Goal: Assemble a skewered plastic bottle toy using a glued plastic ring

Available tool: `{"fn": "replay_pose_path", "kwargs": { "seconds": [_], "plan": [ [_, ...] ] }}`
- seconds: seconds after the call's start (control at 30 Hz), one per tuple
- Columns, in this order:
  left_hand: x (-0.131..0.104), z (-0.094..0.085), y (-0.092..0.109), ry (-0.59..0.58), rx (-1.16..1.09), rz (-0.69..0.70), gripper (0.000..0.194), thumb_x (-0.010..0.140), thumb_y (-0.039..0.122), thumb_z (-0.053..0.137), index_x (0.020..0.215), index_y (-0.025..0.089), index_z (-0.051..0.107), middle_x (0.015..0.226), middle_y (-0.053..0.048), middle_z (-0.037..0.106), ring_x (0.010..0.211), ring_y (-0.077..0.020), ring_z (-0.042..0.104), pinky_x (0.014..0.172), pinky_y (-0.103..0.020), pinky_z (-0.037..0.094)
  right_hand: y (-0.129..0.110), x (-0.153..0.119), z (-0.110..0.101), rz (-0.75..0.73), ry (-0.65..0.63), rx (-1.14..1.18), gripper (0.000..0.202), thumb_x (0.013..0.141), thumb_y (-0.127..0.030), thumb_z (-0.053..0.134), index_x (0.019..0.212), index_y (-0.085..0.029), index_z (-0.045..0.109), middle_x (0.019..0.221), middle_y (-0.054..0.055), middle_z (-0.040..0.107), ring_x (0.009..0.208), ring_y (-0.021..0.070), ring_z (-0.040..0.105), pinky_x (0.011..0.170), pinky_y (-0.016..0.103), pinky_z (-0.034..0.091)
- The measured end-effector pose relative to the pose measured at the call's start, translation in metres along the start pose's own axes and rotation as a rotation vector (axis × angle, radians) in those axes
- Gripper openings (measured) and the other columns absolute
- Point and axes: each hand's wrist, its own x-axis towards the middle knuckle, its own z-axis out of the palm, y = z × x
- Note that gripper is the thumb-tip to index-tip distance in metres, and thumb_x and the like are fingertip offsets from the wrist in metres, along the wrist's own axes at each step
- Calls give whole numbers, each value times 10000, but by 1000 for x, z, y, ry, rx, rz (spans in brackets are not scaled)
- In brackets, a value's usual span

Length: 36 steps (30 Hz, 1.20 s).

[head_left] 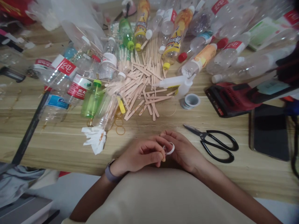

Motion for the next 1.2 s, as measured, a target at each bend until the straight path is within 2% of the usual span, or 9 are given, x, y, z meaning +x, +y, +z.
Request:
{"fn": "replay_pose_path", "kwargs": {
  "seconds": [0.13, 0.3, 0.4, 0.53, 0.67, 0.8, 0.9, 1.03, 1.2],
  "plan": [
    [0, -2, 6, -37, 297, 159, 285, 926, 351, 580, 728, 166, 669, 1065, -75, 688, 972, -172, 635, 882, -302, 471, 1, -1, 0, 23, 7, -34, 348, 621, -453, 825, 639, -194, 593, 553, -48, 567, 526, 104, 478, 501, 244, 350],
    [-2, -4, 10, -103, 563, 216, 225, 948, 277, 534, 810, 174, 679, 1162, -77, 686, 944, -150, 654, 845, -272, 489, -3, -1, 1, -17, 26, -65, 347, 621, -450, 822, 611, -187, 597, 538, -63, 549, 507, 82, 439, 491, 233, 309],
    [-3, -3, 15, -155, 755, 254, 225, 956, 214, 502, 829, 167, 681, 1184, -74, 676, 985, -145, 639, 863, -255, 478, -4, 0, 1, -11, 19, -89, 312, 621, -434, 807, 625, -186, 617, 592, -46, 591, 538, 92, 474, 522, 243, 341],
    [-3, 2, 19, -197, 1067, 284, 229, 951, 178, 504, 821, 163, 692, 1124, -57, 692, 1044, -170, 600, 922, -283, 449, -1, 1, 1, -7, 13, -165, 272, 650, -429, 761, 687, -191, 635, 637, -35, 601, 575, 108, 490, 550, 257, 360],
    [-1, 8, 20, -281, 1291, 303, 251, 951, 145, 489, 810, 149, 697, 1021, -60, 693, 994, -183, 578, 903, -309, 454, 3, 0, -1, -11, 1, -200, 284, 678, -444, 742, 670, -196, 605, 621, -40, 572, 570, 110, 470, 533, 255, 349],
    [-1, 10, 22, -342, 1389, 318, 235, 954, 144, 499, 817, 138, 691, 955, -63, 686, 956, -194, 565, 851, -310, 466, 3, -1, 0, -24, -11, -239, 274, 694, -431, 735, 652, -203, 589, 556, -63, 526, 506, 95, 421, 487, 245, 311],
    [-3, 9, 23, -310, 1414, 323, 234, 959, 152, 494, 832, 139, 690, 986, -74, 682, 954, -198, 576, 816, -307, 466, 1, -1, 1, -25, -15, -252, 262, 712, -444, 705, 684, -211, 587, 531, -68, 511, 470, 98, 418, 465, 248, 296],
    [-7, 5, 22, -262, 1409, 318, 238, 973, 161, 462, 890, 160, 686, 1098, -69, 677, 1016, -205, 584, 832, -315, 461, -3, -2, -1, -55, -4, -302, 252, 742, -450, 669, 723, -214, 584, 584, -53, 531, 500, 116, 466, 505, 270, 364],
    [-10, 0, 20, -298, 1360, 309, 218, 968, 146, 476, 901, 170, 682, 1133, -46, 688, 1029, -202, 586, 866, -320, 441, -6, -2, -6, -326, 15, -622, 289, 838, -384, 590, 607, -224, 524, 787, 16, 567, 648, 151, 528, 566, 294, 432]
  ]
}}
